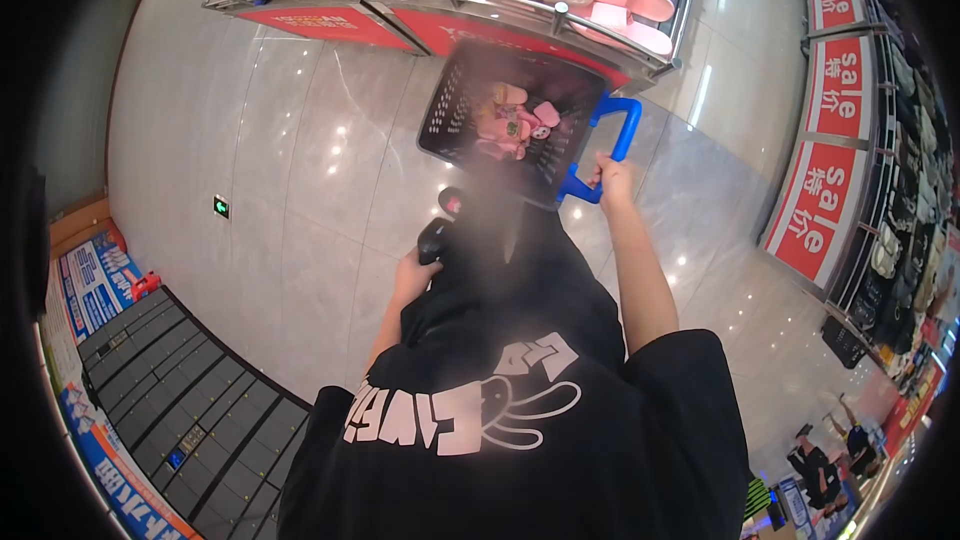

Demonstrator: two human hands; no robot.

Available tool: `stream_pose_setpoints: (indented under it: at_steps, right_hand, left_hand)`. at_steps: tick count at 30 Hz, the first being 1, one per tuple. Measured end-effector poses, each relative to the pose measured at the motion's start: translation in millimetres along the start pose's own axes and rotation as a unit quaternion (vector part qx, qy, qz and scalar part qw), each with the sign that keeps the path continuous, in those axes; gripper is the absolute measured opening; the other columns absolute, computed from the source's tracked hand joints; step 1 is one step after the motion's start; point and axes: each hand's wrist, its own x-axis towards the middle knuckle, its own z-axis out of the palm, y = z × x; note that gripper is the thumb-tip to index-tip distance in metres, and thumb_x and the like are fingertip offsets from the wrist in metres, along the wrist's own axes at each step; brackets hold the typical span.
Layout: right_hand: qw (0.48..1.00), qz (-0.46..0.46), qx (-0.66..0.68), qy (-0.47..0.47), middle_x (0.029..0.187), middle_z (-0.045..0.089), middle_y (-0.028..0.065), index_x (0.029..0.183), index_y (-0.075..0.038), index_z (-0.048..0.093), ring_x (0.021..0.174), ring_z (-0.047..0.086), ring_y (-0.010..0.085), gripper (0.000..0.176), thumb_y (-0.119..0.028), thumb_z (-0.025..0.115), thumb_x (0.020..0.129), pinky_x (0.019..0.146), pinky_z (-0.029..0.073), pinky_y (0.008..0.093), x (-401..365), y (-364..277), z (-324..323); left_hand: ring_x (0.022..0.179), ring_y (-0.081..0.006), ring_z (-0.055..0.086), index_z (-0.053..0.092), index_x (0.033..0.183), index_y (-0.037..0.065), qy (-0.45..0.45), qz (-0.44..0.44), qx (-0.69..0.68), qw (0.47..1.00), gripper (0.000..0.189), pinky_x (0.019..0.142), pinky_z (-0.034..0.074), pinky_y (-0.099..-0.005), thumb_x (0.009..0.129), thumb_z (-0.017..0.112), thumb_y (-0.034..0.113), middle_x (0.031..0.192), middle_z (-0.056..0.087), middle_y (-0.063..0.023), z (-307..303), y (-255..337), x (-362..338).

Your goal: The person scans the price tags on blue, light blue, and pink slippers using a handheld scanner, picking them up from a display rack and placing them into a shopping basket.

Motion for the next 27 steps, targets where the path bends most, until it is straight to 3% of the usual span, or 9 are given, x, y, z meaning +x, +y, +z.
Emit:
stream_pose_setpoints:
  at_steps: [4, 6, 7, 9, 19, 22, 27]
  right_hand:
    - [0.998, -0.011, -0.036, -0.040, 0.060, 0.050, 0.0035, 0.083, -0.003, 0.054, 0.047, 0.048, 0.0142, 0.014, -0.010, 0.065, 0.089, 0.043, 0.046, 0.0327, 7.2, 4.3, 35.5]
    - [0.996, -0.023, -0.047, -0.065, 0.060, 0.049, 0.0036, 0.083, -0.003, 0.053, 0.047, 0.048, 0.0145, 0.016, -0.011, 0.065, 0.090, 0.043, 0.046, 0.0332, 9.1, 4.3, 69.1]
    - [0.994, -0.033, -0.055, -0.084, 0.060, 0.048, 0.0037, 0.083, -0.003, 0.053, 0.047, 0.048, 0.0147, 0.017, -0.012, 0.065, 0.090, 0.042, 0.046, 0.0337, 17.7, 6.2, 66.4]
    - [0.993, -0.026, -0.057, -0.103, 0.060, 0.048, 0.0039, 0.083, -0.003, 0.052, 0.047, 0.049, 0.0153, 0.019, -0.014, 0.066, 0.091, 0.042, 0.046, 0.0344, 6.3, 3.9, 113.8]
    - [0.985, 0.004, -0.039, -0.167, 0.061, 0.047, 0.0029, 0.086, -0.007, 0.045, 0.048, 0.049, 0.0161, 0.026, -0.021, 0.067, 0.093, 0.046, 0.049, 0.0348, 18.0, 15.6, 230.5]
    - [0.983, 0.024, -0.032, -0.182, 0.061, 0.046, 0.0024, 0.087, -0.008, 0.044, 0.048, 0.048, 0.0156, 0.027, -0.022, 0.067, 0.093, 0.048, 0.049, 0.0351, 26.9, 27.9, 262.1]
    - [0.982, 0.007, -0.045, -0.182, 0.061, 0.046, 0.0028, 0.084, -0.009, 0.044, 0.048, 0.047, 0.0156, 0.028, -0.023, 0.066, 0.093, 0.050, 0.050, 0.0348, 16.9, 33.2, 314.3]
  left_hand:
    - [0.094, -0.0368, 0.067, 0.063, 0.112, -0.004, -0.044, 0.039, -0.042, 0.997, 0.047, 0.084, 0.051, -0.0403, 0.069, 0.069, 0.012, 0.097, 0.068, -0.0263, 26.6, 36.3, 11.7]
    - [0.093, -0.0377, 0.067, 0.062, 0.113, -0.005, -0.054, 0.131, 0.026, 0.989, 0.047, 0.084, 0.051, -0.0401, 0.069, 0.069, 0.012, 0.098, 0.068, -0.0258, 19.7, 40.1, 16.1]
    - [0.093, -0.0377, 0.067, 0.062, 0.113, -0.005, -0.047, 0.129, 0.026, 0.990, 0.047, 0.084, 0.051, -0.0401, 0.069, 0.069, 0.012, 0.098, 0.068, -0.0258, 36.3, 40.6, 14.3]
    - [0.083, -0.0267, 0.067, 0.062, 0.113, -0.006, -0.056, 0.123, 0.044, 0.990, 0.046, 0.078, 0.052, -0.0355, 0.071, 0.069, 0.012, 0.092, 0.070, -0.0209, 11.4, 32.0, 17.6]
    - [0.073, -0.0213, 0.067, 0.063, 0.108, -0.007, -0.004, 0.028, -0.046, 0.999, 0.041, 0.070, 0.053, -0.0336, 0.069, 0.068, 0.008, 0.082, 0.069, -0.0164, -11.9, -28.5, 25.7]
    - [0.077, -0.0292, 0.067, 0.063, 0.104, -0.004, 0.008, -0.021, -0.070, 0.997, 0.037, 0.073, 0.051, -0.0379, 0.070, 0.067, 0.009, 0.084, 0.069, -0.0186, -28.6, -36.9, 30.2]
    - [0.066, -0.0215, 0.065, 0.063, 0.093, -0.004, 0.075, -0.044, -0.157, 0.984, 0.026, 0.062, 0.050, -0.0345, 0.068, 0.066, 0.005, 0.072, 0.065, -0.0133, -59.0, -75.5, 31.2]
